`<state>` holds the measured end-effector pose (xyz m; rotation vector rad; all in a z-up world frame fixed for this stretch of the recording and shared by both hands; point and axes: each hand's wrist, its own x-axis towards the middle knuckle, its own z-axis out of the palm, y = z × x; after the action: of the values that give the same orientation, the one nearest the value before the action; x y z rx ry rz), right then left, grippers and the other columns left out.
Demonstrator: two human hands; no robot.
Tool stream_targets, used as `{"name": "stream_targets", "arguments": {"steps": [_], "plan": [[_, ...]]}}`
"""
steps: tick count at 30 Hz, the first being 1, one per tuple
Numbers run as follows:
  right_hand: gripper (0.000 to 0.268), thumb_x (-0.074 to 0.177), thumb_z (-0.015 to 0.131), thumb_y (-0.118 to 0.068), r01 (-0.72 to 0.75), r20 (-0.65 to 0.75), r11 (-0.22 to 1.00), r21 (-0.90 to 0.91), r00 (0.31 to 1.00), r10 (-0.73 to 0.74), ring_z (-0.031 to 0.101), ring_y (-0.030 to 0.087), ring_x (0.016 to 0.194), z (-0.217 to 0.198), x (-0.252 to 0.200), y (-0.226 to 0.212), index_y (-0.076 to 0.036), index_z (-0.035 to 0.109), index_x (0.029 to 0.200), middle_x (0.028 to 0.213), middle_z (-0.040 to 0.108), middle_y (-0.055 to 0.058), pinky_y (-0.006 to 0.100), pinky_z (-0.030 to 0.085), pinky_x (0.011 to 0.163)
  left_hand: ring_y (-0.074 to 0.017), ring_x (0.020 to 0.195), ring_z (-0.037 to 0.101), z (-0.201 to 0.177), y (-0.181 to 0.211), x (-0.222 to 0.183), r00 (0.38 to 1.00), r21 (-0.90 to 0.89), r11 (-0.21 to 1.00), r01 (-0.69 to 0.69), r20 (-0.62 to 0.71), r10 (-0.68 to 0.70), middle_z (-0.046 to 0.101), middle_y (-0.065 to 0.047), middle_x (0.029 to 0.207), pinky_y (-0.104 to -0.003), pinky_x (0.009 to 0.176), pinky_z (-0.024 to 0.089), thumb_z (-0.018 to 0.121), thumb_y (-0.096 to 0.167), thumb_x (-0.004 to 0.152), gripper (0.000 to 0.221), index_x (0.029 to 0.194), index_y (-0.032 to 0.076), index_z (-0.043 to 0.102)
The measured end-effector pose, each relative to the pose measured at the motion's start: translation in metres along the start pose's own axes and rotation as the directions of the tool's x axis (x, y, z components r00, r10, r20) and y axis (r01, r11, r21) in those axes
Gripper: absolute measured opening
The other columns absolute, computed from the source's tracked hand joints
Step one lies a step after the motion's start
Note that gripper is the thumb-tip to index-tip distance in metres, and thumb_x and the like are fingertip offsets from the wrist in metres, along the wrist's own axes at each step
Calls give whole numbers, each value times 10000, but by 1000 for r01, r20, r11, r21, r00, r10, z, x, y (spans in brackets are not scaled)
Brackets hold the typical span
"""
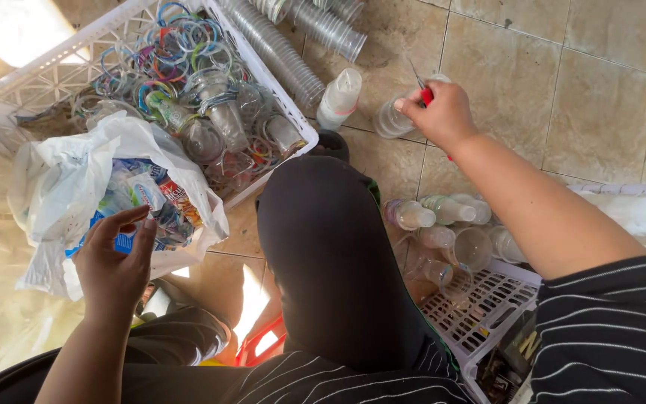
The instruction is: The person sits on the floor and uses red scissors to cut the bottoms off clear plastic cups. They retrieve cups from a large white bag and a white crate, cut them, and place the modified pieces into the crate.
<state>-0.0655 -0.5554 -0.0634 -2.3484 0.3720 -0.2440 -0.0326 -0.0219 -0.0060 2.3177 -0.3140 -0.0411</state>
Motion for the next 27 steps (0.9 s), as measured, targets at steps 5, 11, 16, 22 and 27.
{"name": "stream_targets", "arguments": {"steps": [5,11,16,22,27], "plan": [[133,857,811,-139,-143,52,988,-52,988,145,628,159,675,-11,-23,18,-74,748,953,813,720,31,297,521,687,-238,947,649,1,-4,-1,999,27,998,51,7,-51,712,-167,1069,-343,721,483,710,138,1023,226,1179,-24,735],[285,795,807,-93,-92,62,994,-65,993,96,628,185,656,-8,-22,43,-29,739,1064,770,692,56,310,511,666,-221,887,652,14,-15,0,997,-33,998,48,-64,-50,720,-138,1041,-326,650,485,743,106,936,226,1136,2,738],[125,919,779,-155,-125,123,989,-84,983,134,646,189,654,-13,7,2,-48,715,935,788,696,70,310,511,660,-204,939,648,20,-22,0,994,44,995,93,-64,-90,708,-67,1019,-365,840,390,738,234,901,238,1115,130,754],[283,899,783,-246,-1,196,994,-105,980,21,631,198,779,3,74,-108,-29,680,1049,926,707,68,312,494,771,-193,873,633,26,-16,4,996,111,991,72,-66,-65,706,7,941,-405,908,324,733,291,851,225,1057,203,757],[255,890,769,-201,156,302,987,-31,943,-139,594,165,750,54,133,-175,-32,755,1082,879,688,18,305,494,743,-200,931,644,38,-15,0,1000,182,983,29,-14,-27,745,33,1000,-403,916,336,712,302,863,206,1050,225,754]]}}
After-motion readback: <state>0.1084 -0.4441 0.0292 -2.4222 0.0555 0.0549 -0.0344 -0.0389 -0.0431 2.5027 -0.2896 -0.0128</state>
